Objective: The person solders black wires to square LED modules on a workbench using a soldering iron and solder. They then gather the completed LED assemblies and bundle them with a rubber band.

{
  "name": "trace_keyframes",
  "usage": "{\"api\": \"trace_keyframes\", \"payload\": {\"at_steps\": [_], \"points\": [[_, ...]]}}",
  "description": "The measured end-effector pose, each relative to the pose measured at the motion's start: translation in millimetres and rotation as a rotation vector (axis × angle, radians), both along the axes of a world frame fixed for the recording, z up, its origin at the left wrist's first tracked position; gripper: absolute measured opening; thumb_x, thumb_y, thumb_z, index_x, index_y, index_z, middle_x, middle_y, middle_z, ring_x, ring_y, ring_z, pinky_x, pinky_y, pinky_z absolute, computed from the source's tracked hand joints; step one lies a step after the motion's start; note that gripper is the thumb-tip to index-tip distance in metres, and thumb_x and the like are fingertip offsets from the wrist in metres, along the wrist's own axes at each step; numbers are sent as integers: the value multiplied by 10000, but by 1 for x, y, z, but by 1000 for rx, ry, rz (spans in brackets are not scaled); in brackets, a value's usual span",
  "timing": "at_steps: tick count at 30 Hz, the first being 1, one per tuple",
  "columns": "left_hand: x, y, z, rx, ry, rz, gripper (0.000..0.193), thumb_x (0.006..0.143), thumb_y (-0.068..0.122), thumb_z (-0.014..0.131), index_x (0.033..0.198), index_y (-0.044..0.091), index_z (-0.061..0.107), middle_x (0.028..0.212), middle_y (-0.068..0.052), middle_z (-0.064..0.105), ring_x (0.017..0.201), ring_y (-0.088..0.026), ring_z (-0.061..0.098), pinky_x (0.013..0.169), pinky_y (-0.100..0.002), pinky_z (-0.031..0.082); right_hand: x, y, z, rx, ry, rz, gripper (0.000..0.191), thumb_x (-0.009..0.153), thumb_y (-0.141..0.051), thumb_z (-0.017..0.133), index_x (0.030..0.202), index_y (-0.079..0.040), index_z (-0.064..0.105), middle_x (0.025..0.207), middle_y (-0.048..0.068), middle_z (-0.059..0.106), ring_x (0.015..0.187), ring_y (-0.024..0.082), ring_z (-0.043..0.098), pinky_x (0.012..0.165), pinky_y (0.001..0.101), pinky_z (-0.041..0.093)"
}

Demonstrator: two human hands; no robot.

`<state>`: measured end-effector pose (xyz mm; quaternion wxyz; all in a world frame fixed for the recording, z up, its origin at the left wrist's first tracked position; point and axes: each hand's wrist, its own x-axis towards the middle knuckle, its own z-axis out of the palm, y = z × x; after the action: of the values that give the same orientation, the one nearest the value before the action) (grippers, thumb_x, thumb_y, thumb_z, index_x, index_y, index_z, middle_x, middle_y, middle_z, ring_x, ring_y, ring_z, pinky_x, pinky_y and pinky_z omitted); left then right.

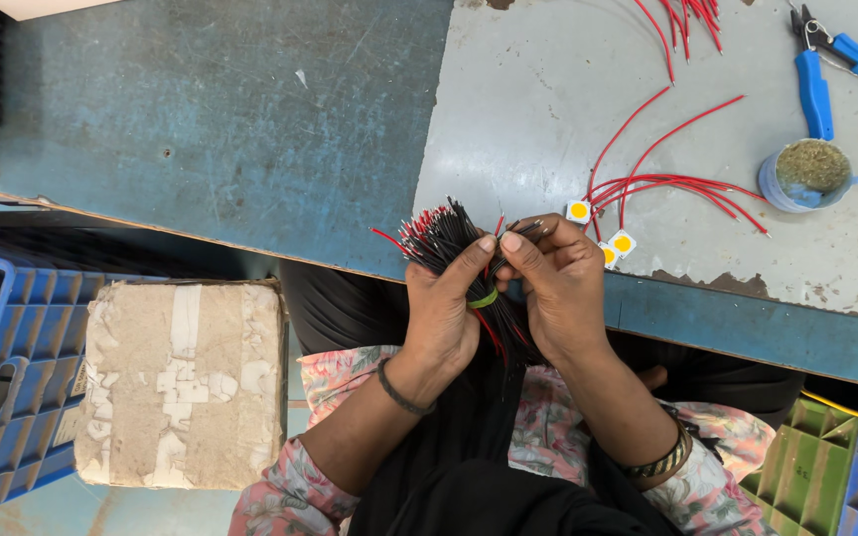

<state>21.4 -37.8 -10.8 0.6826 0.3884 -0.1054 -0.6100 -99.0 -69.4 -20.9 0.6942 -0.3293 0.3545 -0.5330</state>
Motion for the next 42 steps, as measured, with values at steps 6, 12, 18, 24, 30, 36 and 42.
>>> {"api": "trace_keyframes", "payload": {"at_steps": [6, 12, 18, 24, 30, 36, 42], "points": [[0, 0, 0, -38, 11, -7, 87, 910, 28, 757, 962, -12, 700, 856, -92, 732, 712, -160, 680, 648, -302, 556, -4, 1, -3, -39, -87, 24, 117, 930, -30, 739, 939, -49, 624, 938, 69, 682, 777, 130, 671, 687, 276, 570], [0, 1, 0, -59, 14, -21, 77, 910, 43, 756, 949, -5, 710, 850, -79, 732, 717, -155, 676, 658, -299, 553, -6, 1, -5, -99, -123, 50, 190, 925, -3, 759, 924, -75, 584, 947, 86, 685, 796, 146, 682, 705, 288, 579], [1, 1, 0, -38, 2, -23, 73, 907, 51, 753, 944, 3, 714, 843, -72, 733, 705, -156, 687, 621, -299, 539, -4, 0, -3, -43, -78, 31, 235, 903, 2, 750, 1099, -50, 632, 894, 65, 674, 728, 138, 682, 639, 283, 571], [0, 1, 1, -62, -27, -38, 67, 913, 36, 741, 965, 12, 706, 864, -54, 728, 728, -140, 685, 629, -291, 539, -5, 1, -7, -54, -28, 11, 265, 922, -7, 750, 1179, -5, 684, 926, 63, 683, 734, 130, 673, 645, 277, 563], [2, 2, 0, -73, 22, -30, 76, 924, 55, 727, 975, 1, 709, 866, -62, 732, 736, -152, 685, 649, -315, 563, -5, 5, -14, -97, -64, -9, 135, 970, -55, 755, 1084, 5, 712, 1015, 88, 702, 808, 155, 681, 708, 295, 565], [3, 3, -7, -117, 138, -16, 149, 917, 52, 627, 998, -46, 706, 881, -130, 738, 743, -229, 699, 694, -365, 581, -7, 8, -21, -182, -133, -4, 135, 972, -89, 755, 1072, -21, 695, 1112, 119, 730, 868, 164, 698, 761, 305, 577], [5, 4, -14, -80, 213, -37, 199, 852, 46, 586, 981, -42, 708, 885, -132, 737, 765, -241, 698, 717, -382, 571, -10, 5, -21, -153, -142, 34, 162, 975, -69, 750, 1105, -20, 665, 1060, 134, 733, 867, 183, 711, 763, 311, 585]]}}
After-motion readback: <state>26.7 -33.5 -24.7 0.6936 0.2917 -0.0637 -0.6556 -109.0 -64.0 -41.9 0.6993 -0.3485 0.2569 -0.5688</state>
